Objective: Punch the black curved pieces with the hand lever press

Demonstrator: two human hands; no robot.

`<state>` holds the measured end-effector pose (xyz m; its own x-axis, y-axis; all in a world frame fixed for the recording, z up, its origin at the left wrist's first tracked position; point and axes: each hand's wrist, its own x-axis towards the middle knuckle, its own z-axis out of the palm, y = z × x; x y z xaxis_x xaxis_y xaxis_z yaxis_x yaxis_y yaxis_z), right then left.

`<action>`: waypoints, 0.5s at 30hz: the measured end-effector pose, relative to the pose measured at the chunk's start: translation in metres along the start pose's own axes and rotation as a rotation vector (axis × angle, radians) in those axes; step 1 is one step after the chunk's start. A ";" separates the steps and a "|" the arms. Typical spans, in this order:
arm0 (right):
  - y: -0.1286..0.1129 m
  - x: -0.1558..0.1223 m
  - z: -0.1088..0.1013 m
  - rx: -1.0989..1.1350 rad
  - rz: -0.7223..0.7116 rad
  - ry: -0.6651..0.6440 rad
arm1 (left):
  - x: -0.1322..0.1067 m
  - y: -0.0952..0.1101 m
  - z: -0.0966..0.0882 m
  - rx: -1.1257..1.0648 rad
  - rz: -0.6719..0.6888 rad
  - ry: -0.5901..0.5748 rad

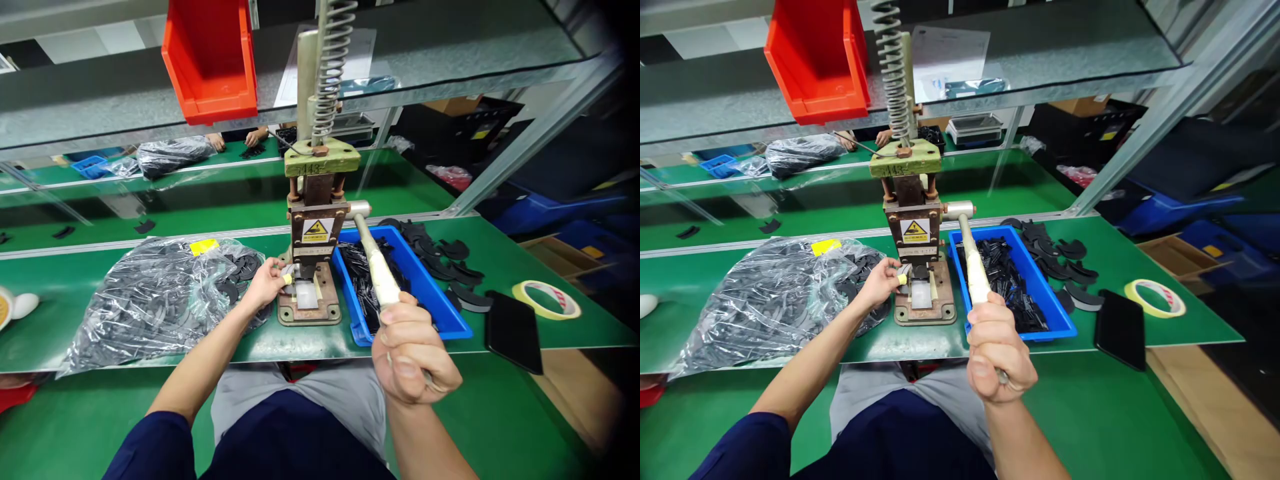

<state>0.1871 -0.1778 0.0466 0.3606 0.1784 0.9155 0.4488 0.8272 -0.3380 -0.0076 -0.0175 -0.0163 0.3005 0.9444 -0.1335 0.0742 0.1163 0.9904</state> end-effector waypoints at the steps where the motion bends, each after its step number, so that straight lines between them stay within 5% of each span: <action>1: 0.000 0.000 0.000 -0.002 0.002 -0.003 | 0.002 0.000 0.002 -0.002 -0.023 0.007; 15: -0.004 -0.002 -0.003 0.007 0.044 -0.016 | 0.016 0.008 0.005 0.004 -0.317 -0.046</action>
<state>0.1873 -0.1834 0.0458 0.3666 0.2230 0.9033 0.4269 0.8223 -0.3763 0.0025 -0.0032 -0.0107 0.3047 0.8464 -0.4367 0.1748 0.4010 0.8992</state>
